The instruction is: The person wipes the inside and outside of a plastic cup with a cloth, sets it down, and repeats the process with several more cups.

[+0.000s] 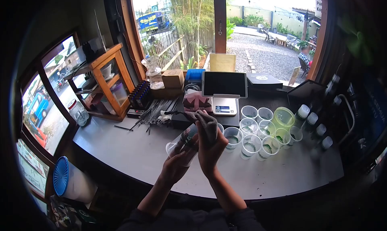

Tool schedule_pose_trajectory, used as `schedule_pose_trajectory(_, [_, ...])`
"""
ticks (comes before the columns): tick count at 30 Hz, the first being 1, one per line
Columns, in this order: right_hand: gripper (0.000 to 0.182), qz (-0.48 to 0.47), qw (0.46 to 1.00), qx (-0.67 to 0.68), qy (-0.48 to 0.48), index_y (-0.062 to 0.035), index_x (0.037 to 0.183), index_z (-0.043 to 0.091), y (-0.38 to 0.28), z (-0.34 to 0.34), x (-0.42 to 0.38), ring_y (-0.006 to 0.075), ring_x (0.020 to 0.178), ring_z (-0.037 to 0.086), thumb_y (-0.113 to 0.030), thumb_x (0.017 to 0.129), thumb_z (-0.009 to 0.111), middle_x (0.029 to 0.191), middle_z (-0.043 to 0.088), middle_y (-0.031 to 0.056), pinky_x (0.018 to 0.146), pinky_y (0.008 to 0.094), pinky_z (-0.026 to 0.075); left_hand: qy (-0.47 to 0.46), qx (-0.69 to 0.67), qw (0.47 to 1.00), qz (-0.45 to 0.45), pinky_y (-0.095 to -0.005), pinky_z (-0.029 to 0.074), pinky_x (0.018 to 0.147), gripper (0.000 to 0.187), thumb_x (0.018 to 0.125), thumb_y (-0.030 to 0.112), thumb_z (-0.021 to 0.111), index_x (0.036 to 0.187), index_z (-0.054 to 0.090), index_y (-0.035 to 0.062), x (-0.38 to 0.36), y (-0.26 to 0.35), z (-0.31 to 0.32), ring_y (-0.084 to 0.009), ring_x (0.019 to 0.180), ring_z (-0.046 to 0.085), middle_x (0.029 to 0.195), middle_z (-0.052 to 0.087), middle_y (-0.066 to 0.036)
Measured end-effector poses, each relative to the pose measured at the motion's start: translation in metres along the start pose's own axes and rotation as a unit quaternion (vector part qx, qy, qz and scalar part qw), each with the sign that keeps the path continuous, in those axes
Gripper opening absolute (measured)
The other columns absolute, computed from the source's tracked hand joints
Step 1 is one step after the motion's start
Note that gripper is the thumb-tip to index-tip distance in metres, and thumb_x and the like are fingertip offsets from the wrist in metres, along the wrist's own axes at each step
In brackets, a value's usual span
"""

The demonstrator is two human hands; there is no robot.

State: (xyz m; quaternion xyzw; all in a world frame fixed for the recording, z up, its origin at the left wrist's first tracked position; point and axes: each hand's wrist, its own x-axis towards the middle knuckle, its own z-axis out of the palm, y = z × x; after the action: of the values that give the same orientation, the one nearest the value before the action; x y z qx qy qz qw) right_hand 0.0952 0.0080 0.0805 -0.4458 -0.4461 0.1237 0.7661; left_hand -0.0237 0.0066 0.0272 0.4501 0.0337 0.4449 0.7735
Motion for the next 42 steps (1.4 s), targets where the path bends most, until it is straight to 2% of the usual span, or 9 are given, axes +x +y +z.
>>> schedule_pose_trajectory(4, [0.044, -0.140, 0.989, -0.039, 0.001, -0.0013, 0.125, 0.060, 0.030, 0.012, -0.011, 0.0350, 0.135, 0.038, 0.000, 0.081, 0.059, 0.132, 0.055, 0.0185, 0.113, 0.0450, 0.026, 0.008, -0.104, 0.994, 0.020, -0.0371, 0.013, 0.117, 0.058, 0.100, 0.022, 0.035, 0.151, 0.011, 0.0067, 0.006, -0.002, -0.011, -0.0218, 0.145, 0.016, 0.157, 0.017, -0.008])
schedule_pose_trajectory(10, [0.035, -0.113, 0.955, -0.028, -0.273, -0.0074, 0.122, 0.063, 0.054, 0.008, -0.066, 0.0354, 0.143, 0.020, -0.006, 0.088, 0.059, 0.145, 0.042, 0.0157, 0.115, 0.0472, 0.017, 0.021, -0.228, 0.970, 0.078, -0.0417, 0.012, 0.118, 0.062, 0.101, 0.042, 0.028, 0.152, 0.010, 0.0110, 0.025, 0.012, -0.032, -0.0225, 0.145, 0.015, 0.158, 0.013, -0.001])
schedule_pose_trajectory(14, [0.045, -0.126, 0.973, -0.022, -0.193, -0.0113, 0.132, 0.056, 0.061, 0.005, -0.068, 0.0375, 0.144, 0.013, -0.004, 0.087, 0.057, 0.153, 0.027, 0.0179, 0.116, 0.0493, 0.012, 0.036, -0.231, 0.972, 0.024, -0.0462, 0.017, 0.116, 0.065, 0.101, 0.046, 0.032, 0.152, 0.009, 0.0148, 0.019, 0.003, -0.027, -0.0288, 0.142, 0.024, 0.155, 0.023, -0.008])
schedule_pose_trajectory(16, [0.046, -0.119, 0.988, 0.001, -0.100, -0.0042, 0.139, 0.044, 0.057, 0.011, -0.047, 0.0346, 0.145, 0.014, -0.010, 0.094, 0.051, 0.154, 0.024, 0.0188, 0.116, 0.0444, 0.013, 0.041, -0.248, 0.968, 0.004, -0.0411, 0.011, 0.118, 0.062, 0.101, 0.043, 0.031, 0.152, 0.010, 0.0132, 0.017, 0.003, -0.014, -0.0244, 0.144, 0.019, 0.156, 0.022, -0.006])
schedule_pose_trajectory(20, [0.036, 0.105, 0.959, 0.264, 0.016, -0.0004, 0.127, 0.053, 0.093, -0.004, -0.028, 0.0154, 0.103, 0.060, -0.024, 0.102, 0.043, 0.121, 0.059, 0.0074, 0.087, 0.0300, 0.048, -0.001, -0.199, 0.979, -0.032, -0.0400, 0.009, 0.119, 0.061, 0.101, 0.040, 0.030, 0.152, 0.010, 0.0126, 0.003, -0.002, -0.021, -0.0250, 0.144, 0.017, 0.157, 0.019, -0.002])
schedule_pose_trajectory(22, [0.046, 0.136, 0.949, 0.278, -0.051, 0.0032, 0.136, 0.040, 0.072, -0.011, -0.014, 0.0202, 0.116, 0.054, -0.027, 0.102, 0.044, 0.126, 0.056, 0.0122, 0.100, 0.0314, 0.040, 0.003, -0.154, 0.984, -0.092, -0.0409, 0.009, 0.118, 0.062, 0.101, 0.040, 0.032, 0.152, 0.011, 0.0113, -0.011, 0.003, -0.039, -0.0291, 0.144, 0.019, 0.155, 0.024, -0.007])
schedule_pose_trajectory(25, [0.033, 0.143, 0.970, 0.174, -0.092, 0.0027, 0.123, 0.052, 0.090, -0.027, -0.016, 0.0187, 0.103, 0.061, -0.019, 0.098, 0.052, 0.110, 0.064, 0.0101, 0.091, 0.0296, 0.046, 0.055, 0.120, 0.982, -0.137, -0.0394, 0.040, 0.104, 0.043, 0.098, 0.025, 0.048, 0.133, 0.047, -0.0006, -0.009, 0.021, -0.066, -0.0303, 0.114, 0.058, 0.119, 0.061, -0.020])
schedule_pose_trajectory(32, [0.031, 0.135, 0.940, -0.207, -0.237, 0.0016, 0.106, 0.061, 0.186, -0.070, -0.080, 0.0316, 0.091, 0.065, -0.010, 0.077, 0.066, 0.096, 0.066, 0.0185, 0.081, 0.0373, 0.048, 0.048, 0.701, 0.708, -0.075, -0.0383, 0.052, 0.067, 0.022, 0.085, 0.021, 0.067, 0.095, 0.065, 0.0022, 0.028, 0.005, -0.105, -0.0332, 0.073, 0.065, 0.076, 0.065, -0.018])
schedule_pose_trajectory(42, [0.039, 0.165, 0.903, -0.341, -0.201, -0.0042, 0.111, 0.058, 0.187, -0.084, -0.074, 0.0383, 0.092, 0.063, -0.024, 0.079, 0.069, 0.097, 0.065, 0.0217, 0.081, 0.0443, 0.049, -0.124, 0.842, 0.524, -0.034, -0.0430, 0.046, 0.087, 0.018, 0.081, 0.019, 0.067, 0.079, 0.058, 0.0042, 0.080, -0.038, -0.132, -0.0306, 0.082, 0.064, 0.078, 0.066, -0.012])
